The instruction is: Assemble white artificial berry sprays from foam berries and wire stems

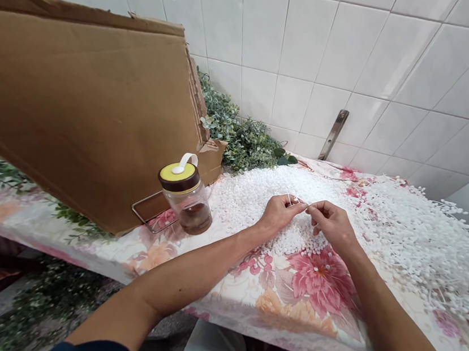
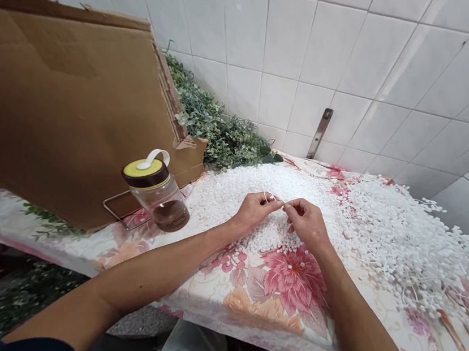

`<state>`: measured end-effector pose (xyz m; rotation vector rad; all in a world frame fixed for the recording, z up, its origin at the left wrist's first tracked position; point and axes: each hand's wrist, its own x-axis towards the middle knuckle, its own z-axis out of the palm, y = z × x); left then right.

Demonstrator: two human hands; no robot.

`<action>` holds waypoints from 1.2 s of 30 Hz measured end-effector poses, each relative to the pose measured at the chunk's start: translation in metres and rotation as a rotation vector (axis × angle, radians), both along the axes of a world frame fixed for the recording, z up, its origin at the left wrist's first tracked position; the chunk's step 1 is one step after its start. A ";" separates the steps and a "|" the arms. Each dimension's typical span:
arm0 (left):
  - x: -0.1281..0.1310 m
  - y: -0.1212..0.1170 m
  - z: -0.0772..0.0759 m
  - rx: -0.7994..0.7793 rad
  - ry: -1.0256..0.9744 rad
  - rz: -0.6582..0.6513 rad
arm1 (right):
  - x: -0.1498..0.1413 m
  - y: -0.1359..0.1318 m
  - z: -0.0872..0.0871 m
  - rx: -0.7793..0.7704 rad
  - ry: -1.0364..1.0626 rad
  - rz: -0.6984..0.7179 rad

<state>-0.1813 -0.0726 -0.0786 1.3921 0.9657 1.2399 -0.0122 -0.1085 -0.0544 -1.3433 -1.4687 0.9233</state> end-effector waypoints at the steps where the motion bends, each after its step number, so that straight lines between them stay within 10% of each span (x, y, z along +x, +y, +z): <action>1: 0.000 0.000 -0.001 0.000 0.013 0.003 | 0.000 0.000 0.000 0.016 -0.042 -0.021; 20: 0.000 -0.004 0.011 -0.295 -0.166 -0.095 | -0.005 -0.005 0.005 -0.026 -0.054 0.012; 36: 0.002 -0.002 0.004 -0.198 -0.179 -0.071 | 0.001 0.000 -0.004 0.017 -0.109 -0.051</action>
